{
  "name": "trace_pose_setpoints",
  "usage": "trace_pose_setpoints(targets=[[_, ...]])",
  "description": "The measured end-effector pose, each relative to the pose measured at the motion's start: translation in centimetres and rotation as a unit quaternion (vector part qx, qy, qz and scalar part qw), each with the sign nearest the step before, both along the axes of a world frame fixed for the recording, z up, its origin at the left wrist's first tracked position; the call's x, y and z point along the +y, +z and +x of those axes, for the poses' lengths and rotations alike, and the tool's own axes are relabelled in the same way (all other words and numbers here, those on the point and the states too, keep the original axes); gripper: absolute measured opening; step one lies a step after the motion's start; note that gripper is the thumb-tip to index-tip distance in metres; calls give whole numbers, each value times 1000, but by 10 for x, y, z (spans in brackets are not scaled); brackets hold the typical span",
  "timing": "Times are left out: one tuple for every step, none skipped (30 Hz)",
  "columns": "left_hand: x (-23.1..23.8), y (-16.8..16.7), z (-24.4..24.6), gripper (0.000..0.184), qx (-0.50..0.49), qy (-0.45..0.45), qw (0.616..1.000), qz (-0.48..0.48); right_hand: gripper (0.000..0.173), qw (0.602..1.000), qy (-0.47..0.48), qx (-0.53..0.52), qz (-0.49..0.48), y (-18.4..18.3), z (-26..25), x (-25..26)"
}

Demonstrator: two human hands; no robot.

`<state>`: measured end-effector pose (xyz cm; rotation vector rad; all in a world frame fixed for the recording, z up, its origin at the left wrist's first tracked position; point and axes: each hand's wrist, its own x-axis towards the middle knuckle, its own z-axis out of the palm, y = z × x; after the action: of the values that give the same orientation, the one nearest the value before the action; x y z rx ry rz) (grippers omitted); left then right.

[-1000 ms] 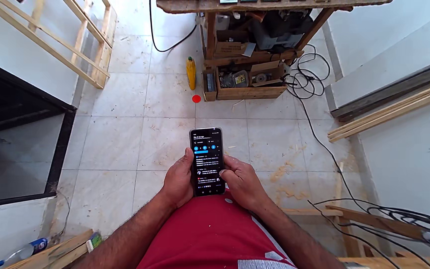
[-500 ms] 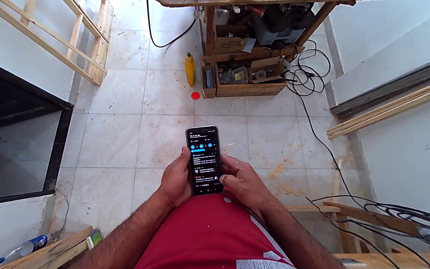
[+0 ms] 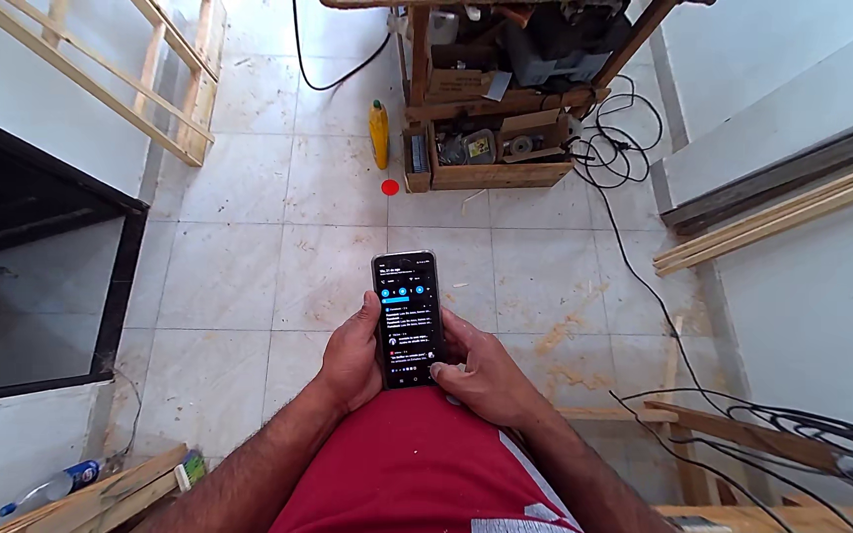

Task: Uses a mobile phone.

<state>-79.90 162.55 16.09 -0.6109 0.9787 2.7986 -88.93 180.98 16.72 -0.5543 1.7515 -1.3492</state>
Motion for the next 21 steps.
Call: trace_pose_setpoints(targets=[[0, 0, 0, 71, -3, 1, 1000, -2, 77, 1000, 0, 1, 2, 0, 0, 0], [0, 0, 0, 71, -3, 2, 1000, -4, 77, 1000, 1, 3, 4, 0, 0, 0], [0, -1, 1, 71, -4, 3, 1000, -4, 77, 1000, 3, 6, 5, 0, 0, 0], [0, -1, 1, 71, -3, 4, 1000, -3, 77, 1000, 5, 10, 5, -1, 0, 0], [0, -2, 1, 70, -1, 4, 1000, -2, 76, 1000, 9, 14, 6, -1, -1, 0], [-1, -2, 0, 70, 3, 4, 1000, 1, 76, 1000, 10, 17, 8, -2, -1, 0], [-1, -2, 0, 70, 5, 4, 1000, 2, 75, 1000, 10, 19, 11, -2, -1, 0], [-1, -2, 0, 70, 7, 4, 1000, 2, 75, 1000, 11, 20, 11, -2, -1, 0], [-1, -2, 0, 70, 5, 5, 1000, 1, 75, 1000, 12, 20, 12, -2, -1, 0], [-1, -3, 0, 70, 5, 6, 1000, 2, 75, 1000, 11, 19, 14, -2, -1, 0], [-1, -3, 0, 69, 7, 7, 1000, 2, 75, 1000, 9, 17, 15, -2, -2, 0], [-1, -4, 0, 69, 10, 7, 1000, 2, 74, 1000, 5, 14, 15, -2, -1, 0], [-1, -4, 0, 69, 15, 7, 1000, 2, 72, 1000, -1, 10, 13, -2, -1, 0], [-1, -5, 0, 69, 20, 5, 1000, 4, 71, 1000, -10, 5, 9, -3, 0, 0], [-2, -6, 1, 69, 29, 2, 1000, 10, 69, 1000, -23, -3, 1, -3, 0, -1], [-2, -7, 1, 69, 35, -1, 999, 15, 66, 999, -37, -11, -7, -2, 1, -2], [-2, -8, 1, 68, 35, -2, 999, 14, 63, 999, -50, -13, -12, -2, 1, -2], [-2, -7, 0, 68, 32, -2, 999, 12, 61, 998, -60, -9, -15, -1, 1, -3], [-2, -6, 0, 67, 28, -2, 1000, 9, 59, 997, -71, -2, -18, 0, 1, -4], [-1, -5, 0, 67, 27, -3, 1000, 6, 59, 997, -79, 3, -22, 1, 0, -5], [-2, -5, 0, 67, 28, -6, 1000, 3, 58, 996, -85, 9, -25, 3, -1, -5]])
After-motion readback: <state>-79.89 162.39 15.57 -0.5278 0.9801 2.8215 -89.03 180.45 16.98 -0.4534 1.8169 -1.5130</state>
